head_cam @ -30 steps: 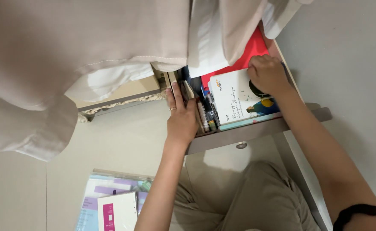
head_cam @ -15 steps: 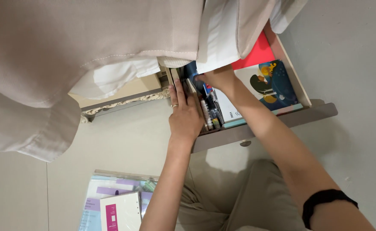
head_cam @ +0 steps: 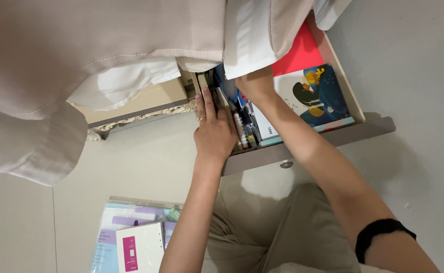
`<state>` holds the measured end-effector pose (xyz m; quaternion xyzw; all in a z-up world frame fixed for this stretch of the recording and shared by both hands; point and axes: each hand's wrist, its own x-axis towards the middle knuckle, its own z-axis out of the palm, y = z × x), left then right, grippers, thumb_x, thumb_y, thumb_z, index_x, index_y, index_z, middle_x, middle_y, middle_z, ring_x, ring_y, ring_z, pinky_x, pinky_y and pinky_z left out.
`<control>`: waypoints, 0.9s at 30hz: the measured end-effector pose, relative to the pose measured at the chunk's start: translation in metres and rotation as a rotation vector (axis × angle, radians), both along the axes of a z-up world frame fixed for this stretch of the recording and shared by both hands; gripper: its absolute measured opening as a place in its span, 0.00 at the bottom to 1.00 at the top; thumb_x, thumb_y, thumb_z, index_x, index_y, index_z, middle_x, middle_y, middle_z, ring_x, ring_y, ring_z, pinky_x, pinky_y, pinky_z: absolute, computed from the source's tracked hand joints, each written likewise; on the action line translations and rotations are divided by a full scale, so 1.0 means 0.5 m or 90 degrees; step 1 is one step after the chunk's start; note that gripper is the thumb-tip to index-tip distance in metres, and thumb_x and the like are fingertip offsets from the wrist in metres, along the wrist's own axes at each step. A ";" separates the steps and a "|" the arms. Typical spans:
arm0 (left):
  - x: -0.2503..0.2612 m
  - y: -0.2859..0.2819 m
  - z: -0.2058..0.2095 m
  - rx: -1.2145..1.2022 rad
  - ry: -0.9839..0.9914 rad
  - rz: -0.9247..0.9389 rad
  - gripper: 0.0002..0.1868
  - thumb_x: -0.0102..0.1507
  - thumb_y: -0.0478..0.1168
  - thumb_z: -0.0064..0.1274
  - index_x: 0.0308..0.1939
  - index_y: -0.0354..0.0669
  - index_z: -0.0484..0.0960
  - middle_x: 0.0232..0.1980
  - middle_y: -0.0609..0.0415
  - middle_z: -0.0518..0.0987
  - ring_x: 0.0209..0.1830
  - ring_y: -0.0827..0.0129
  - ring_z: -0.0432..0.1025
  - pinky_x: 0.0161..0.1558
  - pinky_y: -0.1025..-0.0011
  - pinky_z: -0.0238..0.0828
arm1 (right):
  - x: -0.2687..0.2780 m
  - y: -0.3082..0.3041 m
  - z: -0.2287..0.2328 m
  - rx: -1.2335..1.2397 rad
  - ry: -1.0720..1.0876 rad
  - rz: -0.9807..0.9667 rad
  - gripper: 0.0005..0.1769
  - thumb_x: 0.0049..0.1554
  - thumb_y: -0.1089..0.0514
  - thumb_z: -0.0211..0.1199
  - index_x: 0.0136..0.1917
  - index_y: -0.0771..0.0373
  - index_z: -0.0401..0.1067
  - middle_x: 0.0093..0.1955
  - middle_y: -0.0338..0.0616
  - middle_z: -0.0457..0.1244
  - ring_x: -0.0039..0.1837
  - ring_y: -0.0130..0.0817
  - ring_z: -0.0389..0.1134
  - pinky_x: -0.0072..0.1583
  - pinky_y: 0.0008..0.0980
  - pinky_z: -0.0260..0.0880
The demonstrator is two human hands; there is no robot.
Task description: Organize books, folders, and notebooks in a dresser drawer.
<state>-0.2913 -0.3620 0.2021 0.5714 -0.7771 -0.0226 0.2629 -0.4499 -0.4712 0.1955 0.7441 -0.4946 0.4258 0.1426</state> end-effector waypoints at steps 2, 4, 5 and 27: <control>0.003 0.001 -0.004 0.005 -0.026 0.002 0.17 0.66 0.44 0.50 0.51 0.34 0.78 0.80 0.31 0.54 0.80 0.35 0.50 0.48 0.49 0.79 | 0.001 0.002 0.001 0.016 -0.010 0.003 0.09 0.58 0.66 0.62 0.53 0.64 0.76 0.48 0.52 0.69 0.51 0.54 0.70 0.53 0.49 0.71; -0.003 0.000 0.033 0.007 -0.048 0.008 0.22 0.65 0.46 0.51 0.59 0.35 0.76 0.80 0.31 0.53 0.80 0.37 0.49 0.49 0.49 0.79 | 0.002 -0.002 0.005 0.029 -0.017 0.011 0.09 0.58 0.66 0.63 0.53 0.64 0.76 0.47 0.52 0.69 0.50 0.54 0.70 0.52 0.49 0.71; -0.007 0.008 0.069 0.093 -0.085 0.066 0.34 0.61 0.46 0.54 0.69 0.41 0.62 0.81 0.28 0.52 0.78 0.27 0.49 0.46 0.50 0.79 | 0.005 0.002 0.002 0.013 -0.010 0.009 0.10 0.57 0.65 0.63 0.54 0.65 0.76 0.48 0.53 0.69 0.50 0.54 0.70 0.52 0.49 0.71; 0.017 0.052 0.030 0.416 0.008 0.079 0.59 0.61 0.39 0.55 0.80 0.44 0.22 0.49 0.26 0.77 0.44 0.36 0.77 0.46 0.48 0.75 | 0.019 0.093 0.045 0.285 -0.080 -0.065 0.22 0.55 0.45 0.71 0.53 0.65 0.77 0.42 0.57 0.69 0.43 0.56 0.71 0.48 0.49 0.73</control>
